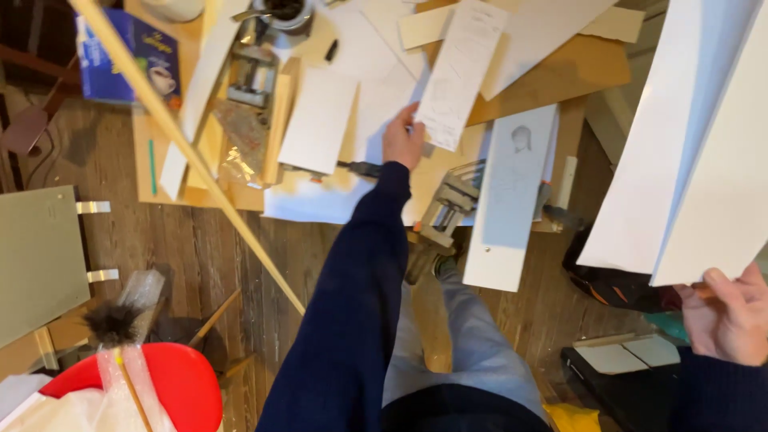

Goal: Preparing materials for an art frame, including handling wood slats, miter clamps, and cleaning a glue bottle nozzle.

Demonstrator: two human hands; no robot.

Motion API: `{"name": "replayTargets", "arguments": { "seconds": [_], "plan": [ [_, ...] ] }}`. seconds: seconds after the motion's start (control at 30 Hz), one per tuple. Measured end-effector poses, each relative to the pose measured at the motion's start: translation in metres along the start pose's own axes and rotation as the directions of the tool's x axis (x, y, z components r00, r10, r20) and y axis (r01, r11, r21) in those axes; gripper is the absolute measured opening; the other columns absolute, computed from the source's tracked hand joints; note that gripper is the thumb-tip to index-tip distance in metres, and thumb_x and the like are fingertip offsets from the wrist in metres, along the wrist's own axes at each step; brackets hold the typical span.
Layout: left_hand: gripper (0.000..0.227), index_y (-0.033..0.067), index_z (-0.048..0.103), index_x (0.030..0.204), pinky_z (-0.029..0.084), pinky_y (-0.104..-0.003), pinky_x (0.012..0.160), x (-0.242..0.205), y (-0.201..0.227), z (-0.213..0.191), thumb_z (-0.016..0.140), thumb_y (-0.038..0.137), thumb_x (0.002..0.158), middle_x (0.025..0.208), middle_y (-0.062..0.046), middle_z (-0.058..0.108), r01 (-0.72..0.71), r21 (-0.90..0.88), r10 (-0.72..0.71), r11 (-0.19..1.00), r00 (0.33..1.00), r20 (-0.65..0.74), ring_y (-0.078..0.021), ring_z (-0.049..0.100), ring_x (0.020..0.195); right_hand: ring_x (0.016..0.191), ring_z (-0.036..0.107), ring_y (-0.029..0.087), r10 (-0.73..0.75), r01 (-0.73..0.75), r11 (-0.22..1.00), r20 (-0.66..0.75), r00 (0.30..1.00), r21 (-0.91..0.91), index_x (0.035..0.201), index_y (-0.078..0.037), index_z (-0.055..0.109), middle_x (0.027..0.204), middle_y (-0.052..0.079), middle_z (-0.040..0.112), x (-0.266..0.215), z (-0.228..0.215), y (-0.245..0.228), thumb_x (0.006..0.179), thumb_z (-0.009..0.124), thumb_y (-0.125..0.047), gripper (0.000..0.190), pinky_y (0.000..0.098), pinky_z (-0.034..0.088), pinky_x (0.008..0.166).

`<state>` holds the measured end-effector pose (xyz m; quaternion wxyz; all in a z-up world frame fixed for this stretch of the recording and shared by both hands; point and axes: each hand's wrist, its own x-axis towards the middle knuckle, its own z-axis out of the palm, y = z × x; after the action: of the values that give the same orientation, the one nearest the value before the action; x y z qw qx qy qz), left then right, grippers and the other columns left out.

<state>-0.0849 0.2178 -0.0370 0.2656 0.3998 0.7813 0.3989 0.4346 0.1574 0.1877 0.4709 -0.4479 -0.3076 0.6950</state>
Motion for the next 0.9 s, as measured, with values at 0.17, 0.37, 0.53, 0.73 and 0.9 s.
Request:
{"name": "replayTargets", "arguments": {
  "seconds": [0.17, 0.37, 0.53, 0.73, 0.9],
  "plan": [
    [0.054, 0.0018, 0.061, 0.132, 0.052, -0.042, 0.088, -0.013, 0.03, -0.005, 0.078, 0.025, 0.086, 0.11, -0.016, 0.068, -0.067, 0.229, 0.114, 0.971, 0.973, -0.199, -0.0321, 0.064, 0.098, 0.119, 0.068, 0.026, 0.017, -0.017, 1.0, -0.006, 1.0, 0.014, 0.143, 0.003, 0.049, 0.131, 0.017, 0.065, 0.022, -0.038, 0.007, 0.11, 0.057, 0.001, 0.034, 0.0456, 0.055, 0.106],
    [0.049, 0.0025, 0.059, 0.131, 0.053, -0.037, 0.087, -0.143, 0.06, 0.032, 0.078, 0.02, 0.089, 0.114, -0.014, 0.063, 0.058, -0.193, -0.089, 0.979, 0.984, -0.154, -0.0257, 0.06, 0.098, 0.117, 0.067, 0.024, 0.1, -0.098, 0.994, -0.041, 0.994, 0.048, 0.142, 0.0, 0.05, 0.133, 0.015, 0.066, 0.067, -0.044, 0.05, 0.108, 0.059, -0.001, 0.034, 0.0462, 0.055, 0.104],
    [0.048, 0.0045, 0.061, 0.13, 0.057, -0.038, 0.089, -0.26, 0.111, 0.01, 0.078, 0.017, 0.086, 0.119, -0.012, 0.065, 0.189, -0.029, -0.189, 0.981, 0.982, 0.01, -0.0276, 0.067, 0.107, 0.118, 0.065, 0.021, 0.241, -0.241, 0.969, 0.019, 0.97, 0.06, 0.143, -0.003, 0.051, 0.134, 0.01, 0.064, 0.124, 0.028, 0.088, 0.101, 0.059, -0.003, 0.043, 0.0407, 0.055, 0.096],
    [0.054, 0.0073, 0.058, 0.133, 0.041, -0.046, 0.101, -0.302, 0.107, -0.034, 0.076, 0.018, 0.083, 0.132, -0.015, 0.058, 0.066, 0.429, -0.058, 0.901, 0.998, -0.033, -0.0358, 0.052, 0.124, 0.114, 0.066, 0.021, 0.272, -0.275, 0.961, 0.098, 0.957, 0.019, 0.144, -0.001, 0.049, 0.13, 0.011, 0.066, 0.173, 0.101, 0.122, 0.1, 0.062, -0.004, 0.046, 0.0399, 0.057, 0.098],
    [0.054, 0.0088, 0.057, 0.134, 0.042, -0.045, 0.102, -0.291, 0.095, -0.059, 0.074, 0.019, 0.084, 0.136, -0.013, 0.056, 0.18, 0.37, -0.167, 0.911, 0.984, -0.068, -0.0344, 0.052, 0.126, 0.108, 0.066, 0.018, 0.34, -0.344, 0.939, 0.154, 0.928, 0.004, 0.143, -0.003, 0.049, 0.125, 0.01, 0.066, 0.179, 0.131, 0.135, 0.098, 0.069, -0.012, 0.051, 0.0356, 0.057, 0.093]
  ]
}}
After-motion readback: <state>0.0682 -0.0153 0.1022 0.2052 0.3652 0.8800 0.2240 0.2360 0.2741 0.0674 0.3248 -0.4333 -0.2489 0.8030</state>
